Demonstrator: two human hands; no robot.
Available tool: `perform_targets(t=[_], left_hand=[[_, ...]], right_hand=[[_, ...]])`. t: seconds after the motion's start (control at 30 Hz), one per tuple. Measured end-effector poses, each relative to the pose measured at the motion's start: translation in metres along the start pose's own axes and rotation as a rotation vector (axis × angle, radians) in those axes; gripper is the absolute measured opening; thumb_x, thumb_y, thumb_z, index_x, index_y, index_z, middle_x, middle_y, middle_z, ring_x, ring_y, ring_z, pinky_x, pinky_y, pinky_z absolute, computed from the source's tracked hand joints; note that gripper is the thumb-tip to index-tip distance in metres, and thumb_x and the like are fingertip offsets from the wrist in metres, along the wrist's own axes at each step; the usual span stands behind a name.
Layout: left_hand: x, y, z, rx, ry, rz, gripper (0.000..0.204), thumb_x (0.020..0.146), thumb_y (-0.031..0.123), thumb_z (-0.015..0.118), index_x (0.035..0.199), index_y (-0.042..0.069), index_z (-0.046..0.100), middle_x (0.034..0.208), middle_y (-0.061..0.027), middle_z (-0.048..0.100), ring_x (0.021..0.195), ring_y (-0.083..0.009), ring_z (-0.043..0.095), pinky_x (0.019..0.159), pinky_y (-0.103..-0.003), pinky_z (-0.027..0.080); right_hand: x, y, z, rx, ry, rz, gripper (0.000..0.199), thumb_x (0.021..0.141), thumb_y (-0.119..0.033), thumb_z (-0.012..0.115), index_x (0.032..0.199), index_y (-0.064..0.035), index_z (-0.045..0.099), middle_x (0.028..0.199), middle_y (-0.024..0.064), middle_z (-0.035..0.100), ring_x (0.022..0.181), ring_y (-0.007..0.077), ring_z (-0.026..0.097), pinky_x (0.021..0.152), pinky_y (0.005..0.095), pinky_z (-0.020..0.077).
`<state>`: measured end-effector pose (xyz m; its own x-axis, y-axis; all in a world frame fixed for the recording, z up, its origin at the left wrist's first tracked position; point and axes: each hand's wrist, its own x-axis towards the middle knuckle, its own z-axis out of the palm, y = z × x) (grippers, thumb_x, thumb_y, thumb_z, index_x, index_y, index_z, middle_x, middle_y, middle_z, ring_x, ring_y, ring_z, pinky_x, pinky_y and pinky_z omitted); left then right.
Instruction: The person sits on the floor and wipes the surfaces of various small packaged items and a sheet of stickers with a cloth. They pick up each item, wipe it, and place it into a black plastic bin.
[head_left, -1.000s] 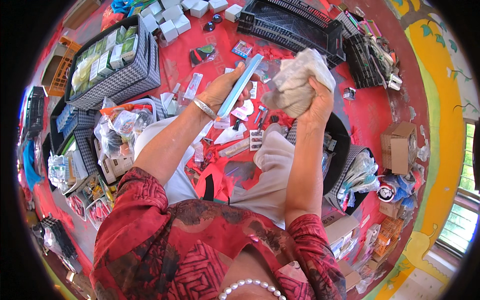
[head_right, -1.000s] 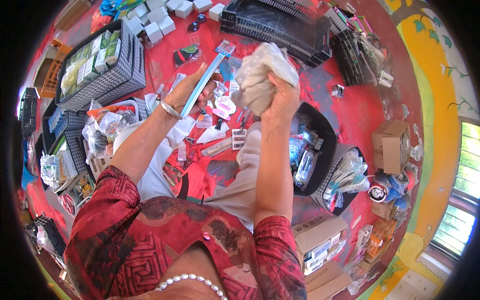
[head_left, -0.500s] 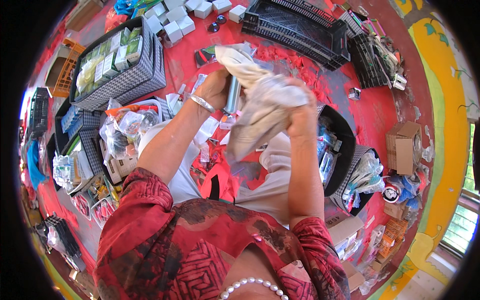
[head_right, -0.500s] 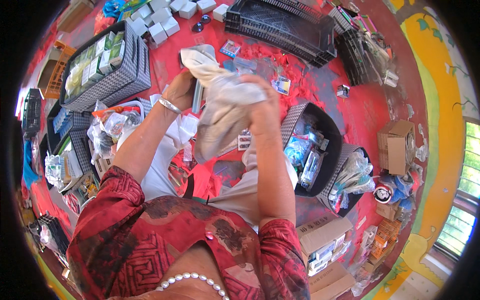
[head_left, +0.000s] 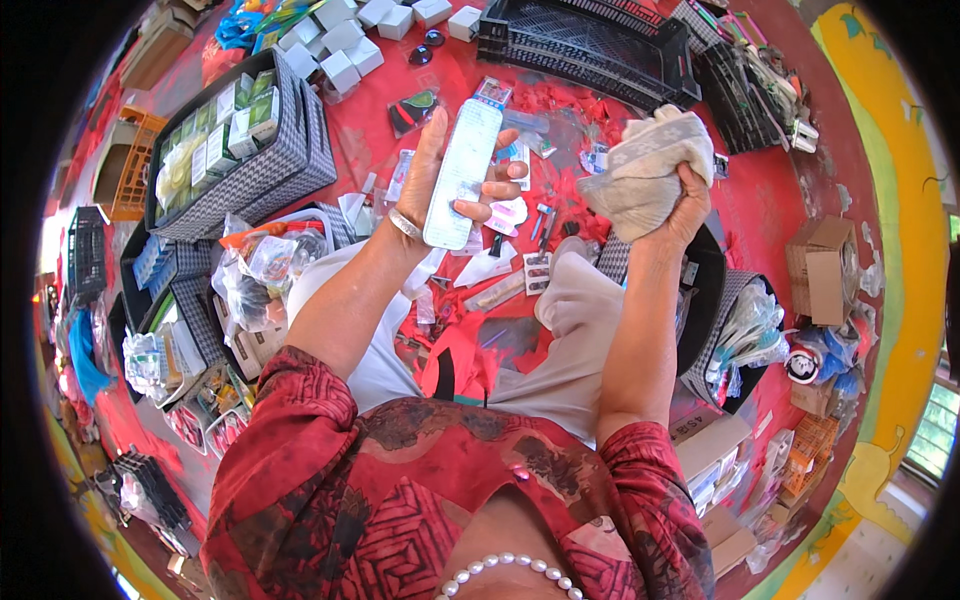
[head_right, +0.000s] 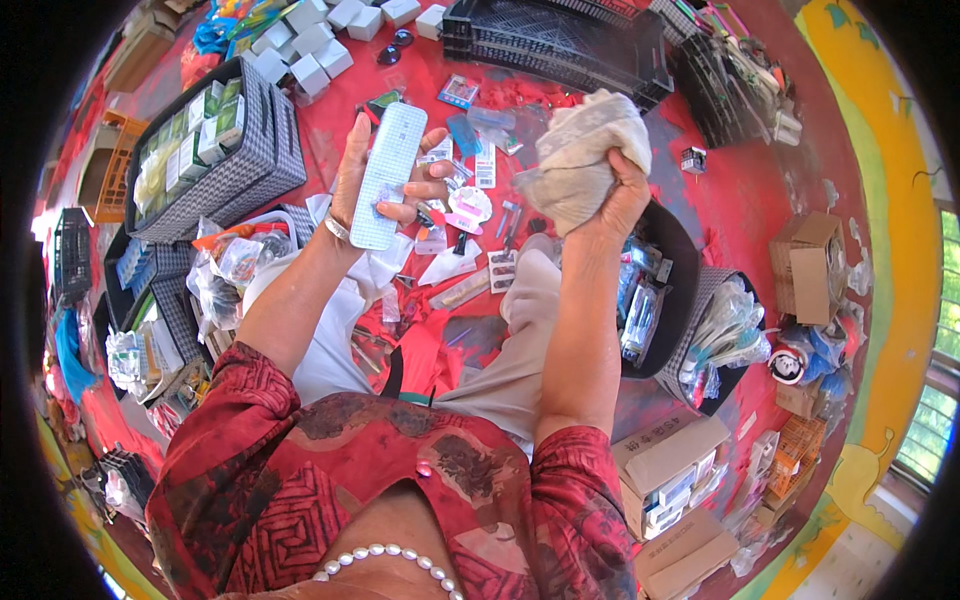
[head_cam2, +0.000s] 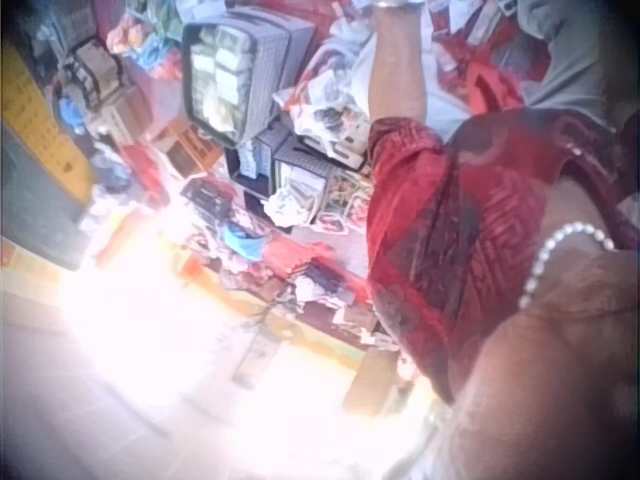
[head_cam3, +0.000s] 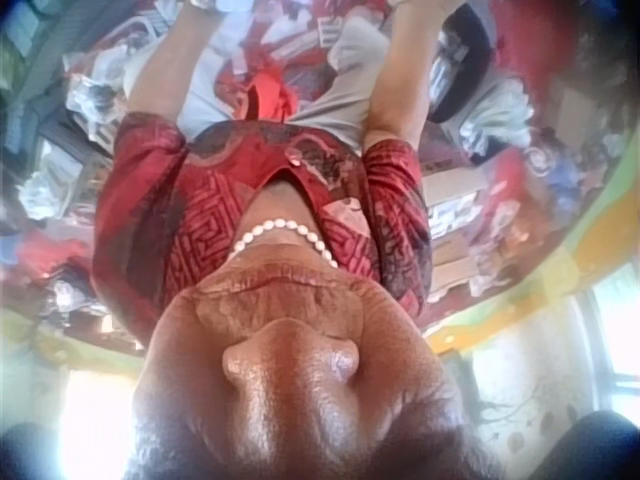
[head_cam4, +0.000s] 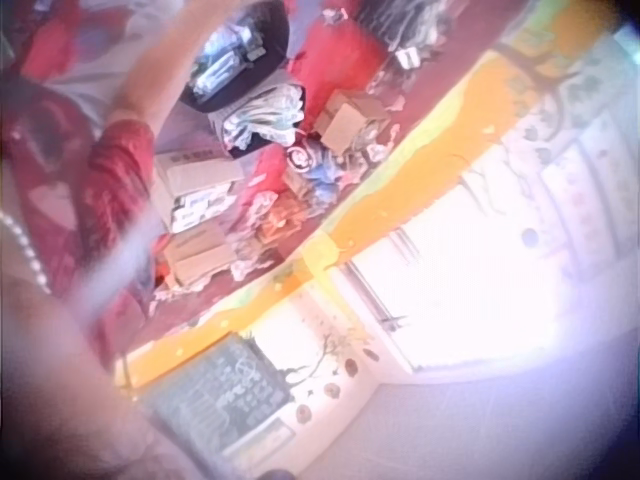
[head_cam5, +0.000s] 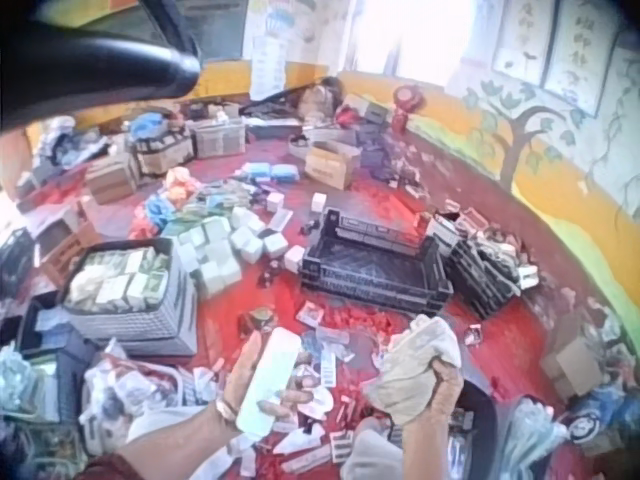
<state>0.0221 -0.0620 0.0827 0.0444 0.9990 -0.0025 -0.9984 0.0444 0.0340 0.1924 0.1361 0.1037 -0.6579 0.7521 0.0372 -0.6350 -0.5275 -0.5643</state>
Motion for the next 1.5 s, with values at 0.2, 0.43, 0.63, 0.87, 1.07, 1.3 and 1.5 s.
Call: perform_targets(t=[0.2, 0.43, 0.63, 0.87, 1.07, 1.3, 1.5], left_hand=[[0.002, -0.011, 0.009, 0.158, 0.017, 0.135, 0.067, 0.081, 0.056, 0.052, 0.127, 0.009, 0.039, 0.1, -0.0126, 0.039, 0.081, -0.0177, 0.041, 0.06, -0.028, 0.046], [0.004, -0.015, 0.011, 0.306, -0.026, 0.207, 0.076, 0.08, 0.059, 0.05, 0.128, 0.003, 0.037, 0.085, -0.0046, 0.044, 0.077, -0.0142, 0.042, 0.07, -0.029, 0.041], [0.005, -0.013, 0.014, 0.372, 0.028, 0.225, 0.078, 0.082, 0.058, 0.047, 0.13, -0.002, 0.033, 0.083, -0.0053, 0.045, 0.072, -0.0142, 0.043, 0.068, -0.027, 0.043], [0.004, -0.011, 0.016, 0.35, 0.032, 0.211, 0.073, 0.087, 0.054, 0.041, 0.131, -0.004, 0.032, 0.085, -0.0059, 0.047, 0.073, -0.0142, 0.044, 0.065, -0.027, 0.043], [0.006, -0.012, 0.011, 0.358, 0.027, 0.232, 0.07, 0.089, 0.054, 0.034, 0.13, -0.004, 0.034, 0.087, -0.0072, 0.053, 0.071, -0.0163, 0.053, 0.065, -0.029, 0.047], [0.01, -0.013, -0.002, 0.587, 0.233, 0.253, 0.062, 0.088, 0.054, 0.037, 0.122, 0.002, 0.047, 0.095, -0.0067, 0.059, 0.081, -0.014, 0.057, 0.066, -0.028, 0.049], [0.009, -0.022, -0.005, 0.486, 0.494, 0.251, 0.038, 0.093, 0.035, 0.036, 0.112, 0.007, 0.053, 0.102, -0.0078, 0.061, 0.087, -0.0197, 0.061, 0.075, -0.034, 0.05]], right_hand=[[-0.008, 0.007, 0.013, 0.013, 0.168, 0.012, 0.045, 0.065, -0.002, 0.057, 0.11, 0.0012, 0.055, 0.109, 0.0174, 0.059, 0.101, 0.035, 0.056, 0.091, 0.0493, 0.044], [-0.009, 0.009, 0.011, 0.043, 0.15, 0.096, 0.045, 0.065, -0.003, 0.055, 0.11, 0.0002, 0.054, 0.106, 0.0155, 0.059, 0.099, 0.0321, 0.057, 0.09, 0.045, 0.0451], [-0.01, 0.008, 0.011, 0.047, 0.162, 0.1, 0.037, 0.066, -0.002, 0.054, 0.102, 0.0018, 0.057, 0.1, 0.0136, 0.061, 0.093, 0.0292, 0.059, 0.086, 0.0403, 0.0474], [-0.018, 0.011, 0.024, -0.046, 0.188, 0.043, 0.037, 0.066, -0.002, 0.054, 0.102, 0.0017, 0.057, 0.101, 0.0132, 0.061, 0.094, 0.0281, 0.059, 0.087, 0.0388, 0.0469], [-0.019, 0.012, 0.025, -0.058, 0.127, 0.061, 0.039, 0.065, -0.001, 0.055, 0.104, 0.0019, 0.057, 0.102, 0.0131, 0.06, 0.095, 0.0284, 0.058, 0.089, 0.039, 0.0458], [-0.014, 0.033, 0.057, -0.543, -0.017, -0.167, 0.04, 0.065, 0.006, 0.056, 0.105, 0.0037, 0.057, 0.103, 0.0125, 0.06, 0.094, 0.0269, 0.059, 0.088, 0.0362, 0.0456], [-0.027, 0.068, 0.083, -1.784, -0.547, -0.458, 0.04, 0.062, 0.002, 0.061, 0.1, -0.0091, 0.062, 0.09, 0.0086, 0.058, 0.081, 0.0249, 0.061, 0.072, 0.0324, 0.0479]])
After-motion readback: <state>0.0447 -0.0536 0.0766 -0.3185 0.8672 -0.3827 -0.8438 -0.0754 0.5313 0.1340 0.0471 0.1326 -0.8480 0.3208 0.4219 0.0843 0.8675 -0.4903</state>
